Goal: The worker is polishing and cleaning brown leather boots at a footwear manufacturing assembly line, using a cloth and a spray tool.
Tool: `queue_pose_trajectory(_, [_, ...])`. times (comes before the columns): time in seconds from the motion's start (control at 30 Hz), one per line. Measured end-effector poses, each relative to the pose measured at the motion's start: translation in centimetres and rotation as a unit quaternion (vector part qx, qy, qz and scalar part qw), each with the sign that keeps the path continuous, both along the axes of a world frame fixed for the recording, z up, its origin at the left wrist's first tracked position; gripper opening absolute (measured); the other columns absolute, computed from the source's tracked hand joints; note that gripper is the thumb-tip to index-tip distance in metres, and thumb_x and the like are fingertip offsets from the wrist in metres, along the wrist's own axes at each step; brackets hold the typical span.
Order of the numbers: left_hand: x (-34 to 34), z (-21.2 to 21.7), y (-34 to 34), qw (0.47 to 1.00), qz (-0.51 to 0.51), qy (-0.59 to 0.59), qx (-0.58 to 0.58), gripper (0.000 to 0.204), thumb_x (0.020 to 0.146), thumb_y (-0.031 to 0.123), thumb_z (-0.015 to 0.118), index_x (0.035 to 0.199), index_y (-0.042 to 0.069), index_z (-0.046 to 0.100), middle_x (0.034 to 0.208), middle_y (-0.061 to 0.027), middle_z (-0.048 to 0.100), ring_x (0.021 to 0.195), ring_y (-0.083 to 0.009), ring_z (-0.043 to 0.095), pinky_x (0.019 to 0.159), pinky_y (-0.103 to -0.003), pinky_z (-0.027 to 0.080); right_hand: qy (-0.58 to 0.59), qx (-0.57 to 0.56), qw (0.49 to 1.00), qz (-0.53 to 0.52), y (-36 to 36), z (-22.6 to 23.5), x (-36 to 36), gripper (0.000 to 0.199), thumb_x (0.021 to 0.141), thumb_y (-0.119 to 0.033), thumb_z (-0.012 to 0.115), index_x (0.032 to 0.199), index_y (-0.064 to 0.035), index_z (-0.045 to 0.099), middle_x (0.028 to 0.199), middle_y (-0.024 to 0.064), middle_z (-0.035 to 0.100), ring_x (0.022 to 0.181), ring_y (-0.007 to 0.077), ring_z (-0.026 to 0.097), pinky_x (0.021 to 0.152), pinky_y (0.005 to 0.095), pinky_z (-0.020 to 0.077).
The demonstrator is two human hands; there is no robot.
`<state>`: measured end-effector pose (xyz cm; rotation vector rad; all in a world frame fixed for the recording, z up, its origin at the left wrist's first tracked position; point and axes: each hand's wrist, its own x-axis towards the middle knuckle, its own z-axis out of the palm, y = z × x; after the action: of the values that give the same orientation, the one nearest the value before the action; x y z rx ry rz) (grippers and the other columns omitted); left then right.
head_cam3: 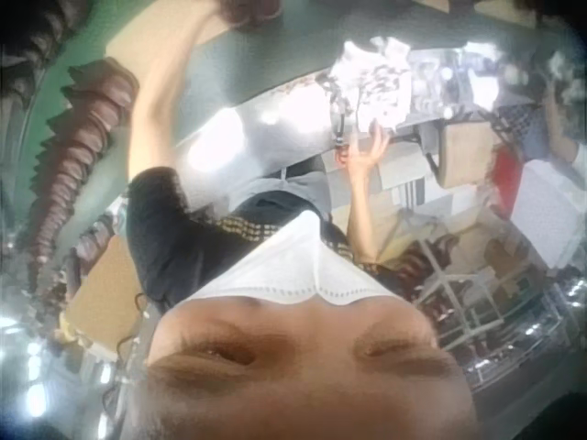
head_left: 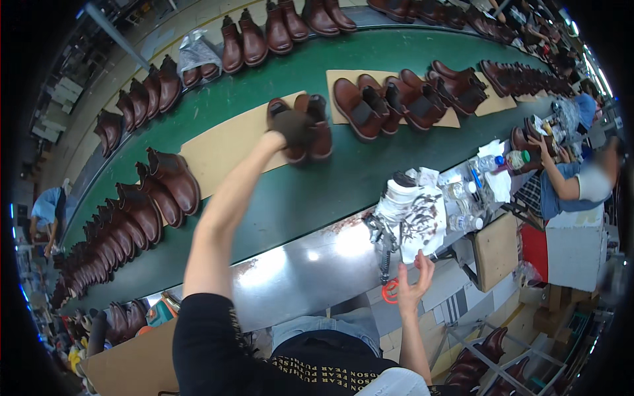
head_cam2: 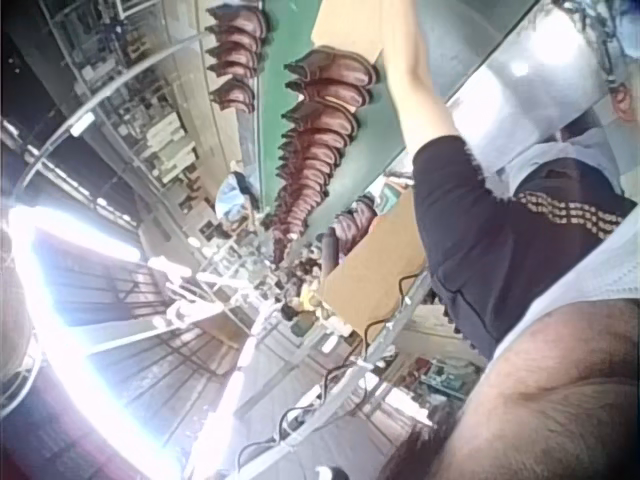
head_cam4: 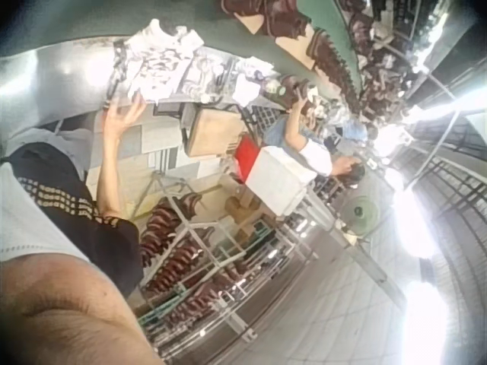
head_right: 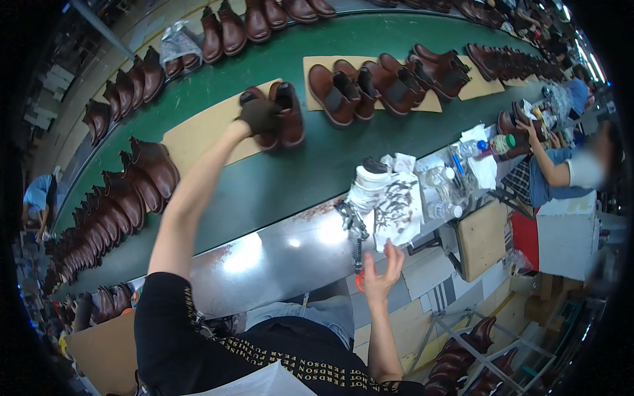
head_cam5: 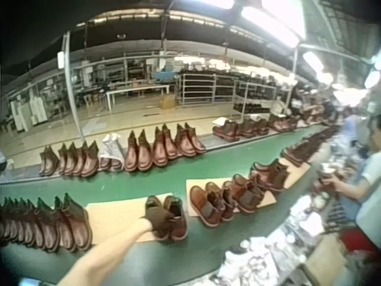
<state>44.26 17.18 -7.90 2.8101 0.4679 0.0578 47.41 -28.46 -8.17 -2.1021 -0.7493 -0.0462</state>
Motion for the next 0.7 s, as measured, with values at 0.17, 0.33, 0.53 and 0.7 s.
queue_pose_trajectory(0.17, [-9.7, 7.4, -12.9, 0.989, -0.078, 0.010, 0.126, 0.024, 0.075, 0.027, 0.060, 0.092, 0.011, 0.068, 0.073, -0.0137, 0.063, 0.059, -0.0293, 0.061, 0.052, -0.044, 0.044, 0.255, 0.030, 0.953, 0.163, 1.3, 1.8, -2.4, 0.042, 0.080, -0.007, 0.062, 0.121, -0.0018, 0.053, 0.108, 0.0145, 0.051, 0.092, 0.0234, 0.055, 0.079, 0.0346, 0.0459])
queue_pose_trajectory(0.33, [-22.4, 5.0, -29.5, 0.991, -0.068, 0.110, -0.043, 0.030, 0.067, 0.013, 0.059, 0.096, 0.008, 0.062, 0.079, -0.0170, 0.060, 0.058, -0.0274, 0.060, 0.045, -0.042, 0.043, 0.304, -0.034, 0.869, 0.389, 4.2, -4.4, -7.1, 0.038, 0.092, -0.022, 0.050, 0.126, -0.0052, 0.050, 0.118, 0.0153, 0.047, 0.105, 0.0248, 0.050, 0.092, 0.0330, 0.0408])
queue_pose_trajectory(0.53, [-26.7, 5.5, -33.8, 0.937, 0.139, -0.012, -0.322, 0.015, 0.076, 0.019, 0.061, 0.091, 0.017, 0.065, 0.070, -0.0046, 0.058, 0.066, -0.0230, 0.059, 0.064, -0.036, 0.047, 0.472, -0.077, 0.769, 0.424, 3.9, -8.9, -6.5, 0.054, 0.094, -0.044, 0.041, 0.132, -0.0046, 0.045, 0.122, 0.0119, 0.050, 0.108, 0.0219, 0.049, 0.088, 0.0352, 0.0445])
queue_pose_trajectory(0.7, [-31.0, 0.5, -31.2, 0.740, 0.534, -0.250, -0.322, 0.036, 0.085, 0.031, 0.053, 0.109, 0.004, 0.058, 0.099, -0.0086, 0.062, 0.085, -0.0177, 0.058, 0.076, -0.028, 0.045, 0.586, -0.202, 0.735, 0.275, 5.3, -8.6, -5.8, 0.066, 0.093, -0.054, 0.036, 0.135, -0.0024, 0.039, 0.119, 0.0144, 0.050, 0.099, 0.0205, 0.056, 0.078, 0.0336, 0.0507])
